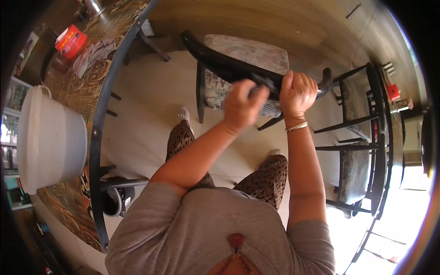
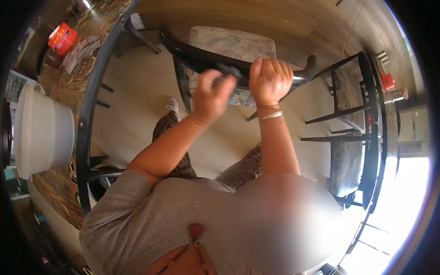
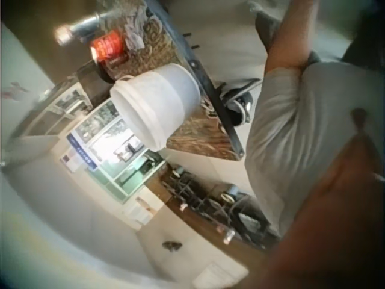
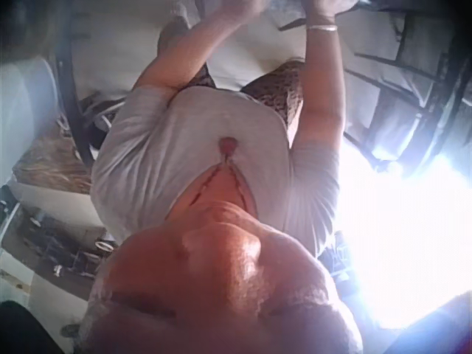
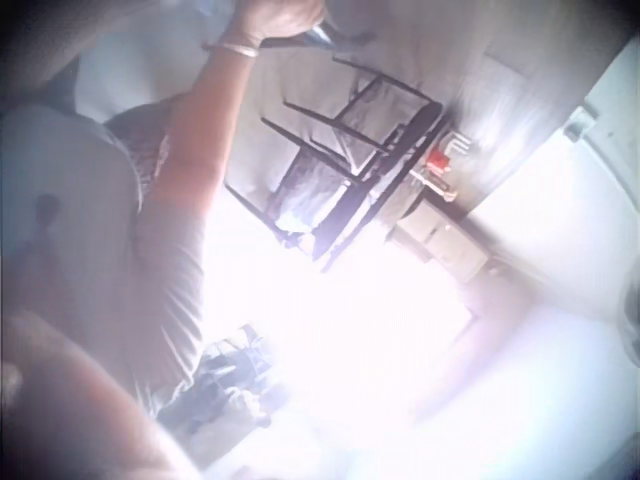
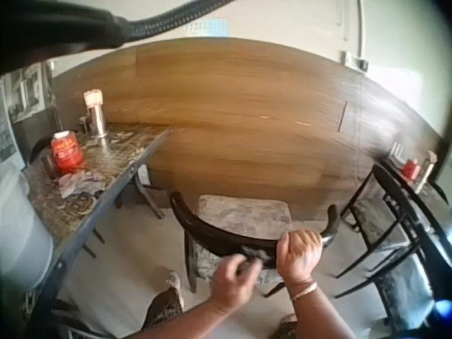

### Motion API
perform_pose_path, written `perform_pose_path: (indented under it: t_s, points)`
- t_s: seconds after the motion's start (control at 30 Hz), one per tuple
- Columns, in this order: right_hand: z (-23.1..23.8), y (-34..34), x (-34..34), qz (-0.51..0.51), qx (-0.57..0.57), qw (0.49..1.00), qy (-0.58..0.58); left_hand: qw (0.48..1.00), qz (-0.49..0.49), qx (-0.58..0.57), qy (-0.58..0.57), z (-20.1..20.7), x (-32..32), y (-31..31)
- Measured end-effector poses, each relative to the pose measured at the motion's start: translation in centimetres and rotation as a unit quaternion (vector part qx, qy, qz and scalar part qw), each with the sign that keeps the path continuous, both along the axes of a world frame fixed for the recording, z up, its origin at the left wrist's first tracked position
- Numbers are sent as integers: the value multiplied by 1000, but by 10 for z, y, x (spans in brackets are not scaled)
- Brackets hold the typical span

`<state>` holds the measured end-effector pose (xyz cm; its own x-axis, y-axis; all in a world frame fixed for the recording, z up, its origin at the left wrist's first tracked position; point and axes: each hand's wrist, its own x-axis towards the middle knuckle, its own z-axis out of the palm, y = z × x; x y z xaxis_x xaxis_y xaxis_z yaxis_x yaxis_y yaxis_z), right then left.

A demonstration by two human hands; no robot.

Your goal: The person is scrubbing a black curved chair component with an abrasive pad. They move the pad repeatedly across the surface of the object while holding it by hand.

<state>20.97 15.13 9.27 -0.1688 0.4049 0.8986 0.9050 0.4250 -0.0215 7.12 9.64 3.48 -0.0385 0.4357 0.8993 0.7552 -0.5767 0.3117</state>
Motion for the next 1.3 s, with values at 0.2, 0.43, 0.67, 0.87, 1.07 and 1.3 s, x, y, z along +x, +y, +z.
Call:
perform_pose_path:
  t_s: [0.2, 0.43, 0.67, 0.87, 1.07, 1.3]
  points:
    - [-3, 0, 2, -16, -14, 1000, -13, 995, 65, 35, -71, 9, -19, 8]
    - [-1, -4, -1, 8, -18, 1000, -9, 999, 27, 24, 25, 22, -2, 6]
    - [-1, -5, -4, 9, -32, 999, 10, 954, 239, -52, -175, 12, -86, 51]
    - [-1, 2, 2, 19, 37, 998, 43, 885, 75, -215, -407, -46, 1, 15]
    - [-6, 6, 2, 63, 45, 994, 74, 989, -142, -31, -22, -4, 38, -10]
    - [-6, 0, 8, 90, 62, 986, 126, 994, -72, 83, -3, 11, -6, -2]
